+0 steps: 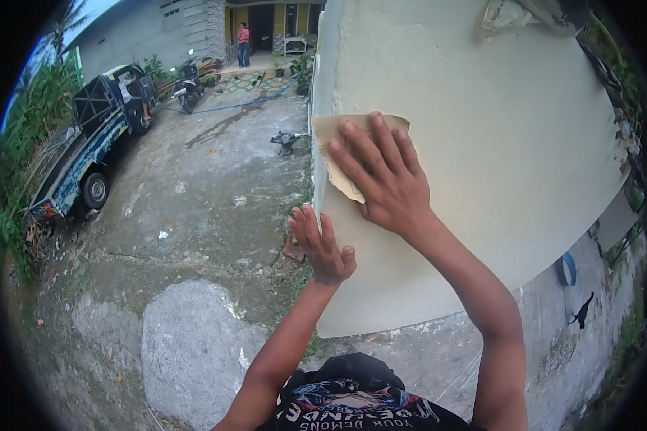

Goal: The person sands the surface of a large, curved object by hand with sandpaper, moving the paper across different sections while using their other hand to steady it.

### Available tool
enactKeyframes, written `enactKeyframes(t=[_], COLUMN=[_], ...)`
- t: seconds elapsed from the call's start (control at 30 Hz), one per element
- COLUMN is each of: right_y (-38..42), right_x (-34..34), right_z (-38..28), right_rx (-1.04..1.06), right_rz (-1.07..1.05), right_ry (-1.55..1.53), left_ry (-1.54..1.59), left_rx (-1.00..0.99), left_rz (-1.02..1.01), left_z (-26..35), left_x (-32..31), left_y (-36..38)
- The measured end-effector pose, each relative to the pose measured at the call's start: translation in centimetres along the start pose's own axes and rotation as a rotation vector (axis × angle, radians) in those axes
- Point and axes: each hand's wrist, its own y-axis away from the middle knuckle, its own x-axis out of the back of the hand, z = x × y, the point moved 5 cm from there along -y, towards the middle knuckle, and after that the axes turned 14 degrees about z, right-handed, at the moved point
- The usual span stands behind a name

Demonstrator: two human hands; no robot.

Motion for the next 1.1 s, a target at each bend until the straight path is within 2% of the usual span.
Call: enactKeyframes(t=[0.03, 0.1, 0.17, 0.23, 0.4, 0.47, 0.5, 0.57, 0.63, 0.67, 0.73, 0.77, 0.9, 0.97, 1.1], right_y=[2.8, 9.4, 15.1, 18.7, 25.5, 30.1, 33.9, 40.2, 46.0, 45.8, 47.1, 46.4, 39.8, 30.7, 15.7], right_x=[0.0, 0.2, 1.4, 2.8, 7.2, 9.0, 8.6, 9.0, 8.7, 8.6, 10.1, 10.3, 10.7, 11.5, 10.2], right_z=[-1.1, -2.1, 0.3, 5.6, 21.9, 25.2, 25.8, 25.1, 24.7, 25.4, 27.4, 28.8, 34.4, 35.2, 31.5], right_rx=[0.089, 0.343, 0.491, 0.351, -0.375, -0.687, -0.902, -1.060, -1.196, -1.213, -1.537, -1.621, -1.510, -1.139, -0.654], right_rz=[-0.052, -0.173, -0.280, -0.255, 0.210, 0.372, 0.533, 0.496, 0.470, 0.475, 0.503, 0.469, 0.544, 0.496, 0.476], right_ry=[-0.004, -0.070, -0.139, -0.104, 0.048, 0.060, -0.090, 0.022, 0.061, 0.049, 0.088, 0.152, 0.166, 0.128, 0.036], left_ry=[0.003, -0.010, -0.041, -0.087, -0.154, -0.274, -0.297, -0.338, -0.359, -0.360, -0.369, -0.365, -0.368, -0.344, -0.333], left_rx=[0.031, -0.023, -0.099, -0.144, -0.178, -0.175, -0.183, -0.129, -0.156, -0.161, -0.170, -0.167, -0.151, -0.182, -0.127], left_rz=[0.067, 0.071, 0.052, 0.021, -0.084, -0.131, -0.144, -0.035, -0.038, -0.040, -0.042, -0.031, -0.020, 0.011, 0.031], left_z=[0.1, 1.2, 3.3, 5.6, 13.3, 16.5, 17.8, 18.3, 18.4, 18.4, 18.4, 18.4, 18.1, 18.2, 17.8], left_x=[0.2, -0.4, -1.2, -3.1, -9.1, -11.3, -12.3, -13.9, -13.9, -13.8, -13.9, -13.9, -13.9, -13.9, -13.6], left_y=[-1.6, -4.1, -6.0, -6.7, -6.1, -5.5, -4.9, -3.9, -3.8, -4.0, -3.9, -3.8, -3.5, -3.4, -2.4])
